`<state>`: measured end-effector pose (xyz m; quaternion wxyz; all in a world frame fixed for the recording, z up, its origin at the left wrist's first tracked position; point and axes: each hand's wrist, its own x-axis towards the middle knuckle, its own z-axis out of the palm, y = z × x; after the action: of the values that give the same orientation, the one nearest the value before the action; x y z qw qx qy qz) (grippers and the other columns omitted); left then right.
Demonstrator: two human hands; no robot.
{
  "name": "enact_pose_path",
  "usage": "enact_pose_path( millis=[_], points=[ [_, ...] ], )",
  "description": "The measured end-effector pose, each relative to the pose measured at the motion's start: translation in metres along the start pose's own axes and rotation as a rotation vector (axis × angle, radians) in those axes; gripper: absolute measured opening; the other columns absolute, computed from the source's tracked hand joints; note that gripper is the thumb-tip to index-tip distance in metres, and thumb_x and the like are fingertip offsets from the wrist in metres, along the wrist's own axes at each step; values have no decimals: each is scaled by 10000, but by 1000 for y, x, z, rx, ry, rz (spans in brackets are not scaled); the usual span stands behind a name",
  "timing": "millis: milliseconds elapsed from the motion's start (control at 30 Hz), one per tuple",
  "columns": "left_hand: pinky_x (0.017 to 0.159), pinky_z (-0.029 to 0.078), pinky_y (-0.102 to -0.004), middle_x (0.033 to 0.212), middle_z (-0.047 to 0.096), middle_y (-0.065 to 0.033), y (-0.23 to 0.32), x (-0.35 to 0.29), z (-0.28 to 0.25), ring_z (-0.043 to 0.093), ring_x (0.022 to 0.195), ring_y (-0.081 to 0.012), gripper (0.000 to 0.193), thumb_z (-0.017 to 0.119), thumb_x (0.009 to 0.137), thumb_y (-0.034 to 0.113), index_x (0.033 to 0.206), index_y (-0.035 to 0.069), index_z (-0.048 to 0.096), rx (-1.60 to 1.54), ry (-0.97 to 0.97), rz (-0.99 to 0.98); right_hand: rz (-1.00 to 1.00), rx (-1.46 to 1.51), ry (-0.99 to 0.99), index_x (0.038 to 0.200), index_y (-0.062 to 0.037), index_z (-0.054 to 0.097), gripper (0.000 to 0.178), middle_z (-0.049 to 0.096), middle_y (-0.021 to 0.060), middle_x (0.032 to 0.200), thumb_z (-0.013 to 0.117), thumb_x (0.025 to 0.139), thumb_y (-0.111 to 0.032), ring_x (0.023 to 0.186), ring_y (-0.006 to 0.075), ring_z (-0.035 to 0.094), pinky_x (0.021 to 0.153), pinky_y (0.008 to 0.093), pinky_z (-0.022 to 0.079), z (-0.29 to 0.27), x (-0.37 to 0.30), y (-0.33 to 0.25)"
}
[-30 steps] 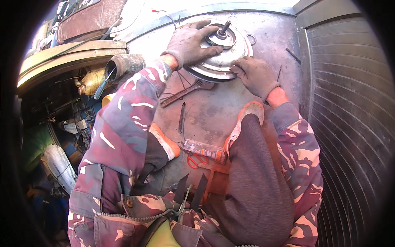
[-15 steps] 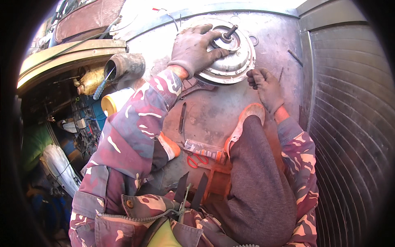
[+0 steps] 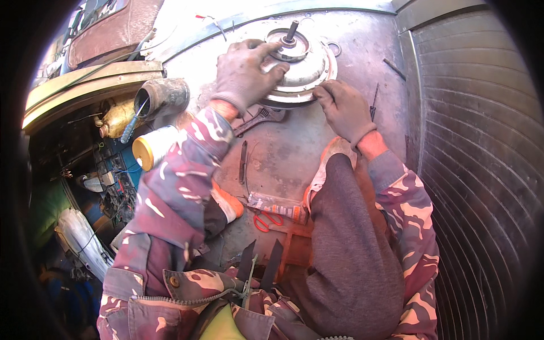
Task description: The person sits on the floor and uses a screwdriver to remove screws from a circular metal motor housing. They then use pliers to remove a small metal clip from the center of the motor.
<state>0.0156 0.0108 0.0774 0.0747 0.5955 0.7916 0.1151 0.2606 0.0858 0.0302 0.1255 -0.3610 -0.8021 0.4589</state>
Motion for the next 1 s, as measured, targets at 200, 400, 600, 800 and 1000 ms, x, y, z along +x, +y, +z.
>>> enact_pose_path(
  millis=[200, 400, 600, 800, 1000],
  points=[
    [1127, 461, -526, 1401, 684, -118, -24, 0, 15, 637, 1313, -342, 543, 787, 905, 506, 1390, 270, 720, 11, 116, 107, -90, -113, -76, 1079, -56, 762, 295, 749, 171, 1011, 619, 1076, -315, 950, 398, 729, 834, 488, 570, -5, 17, -1],
    [1122, 466, -527, 1383, 695, -104, -10, -5, 21, 644, 1301, -339, 522, 797, 896, 487, 1364, 267, 727, 17, 164, 87, -96, -232, -156, 1108, -57, 751, 281, 754, 173, 1037, 628, 1069, -307, 970, 394, 733, 844, 494, 578, -9, 24, -1],
    [1110, 473, -522, 1363, 704, -94, -9, -5, 21, 654, 1279, -337, 520, 807, 891, 463, 1364, 262, 728, 12, 178, 91, -171, -219, -137, 1100, -63, 752, 276, 750, 161, 1027, 637, 1067, -311, 968, 390, 732, 847, 498, 584, -9, 25, 7],
    [1105, 472, -524, 1340, 710, -91, -9, -5, 23, 657, 1266, -331, 503, 812, 879, 464, 1333, 259, 746, -3, 197, 93, -354, -361, -125, 1078, -82, 754, 260, 736, 135, 1000, 669, 1057, -327, 939, 367, 728, 811, 480, 588, -15, 32, 13],
    [1105, 460, -529, 1310, 711, -94, -9, -4, 26, 653, 1259, -317, 469, 814, 864, 470, 1280, 257, 780, -4, 220, 87, -364, -382, -157, 1086, -90, 750, 233, 727, 125, 994, 671, 1057, -306, 932, 362, 720, 810, 476, 583, -17, 34, 15]
  ],
)
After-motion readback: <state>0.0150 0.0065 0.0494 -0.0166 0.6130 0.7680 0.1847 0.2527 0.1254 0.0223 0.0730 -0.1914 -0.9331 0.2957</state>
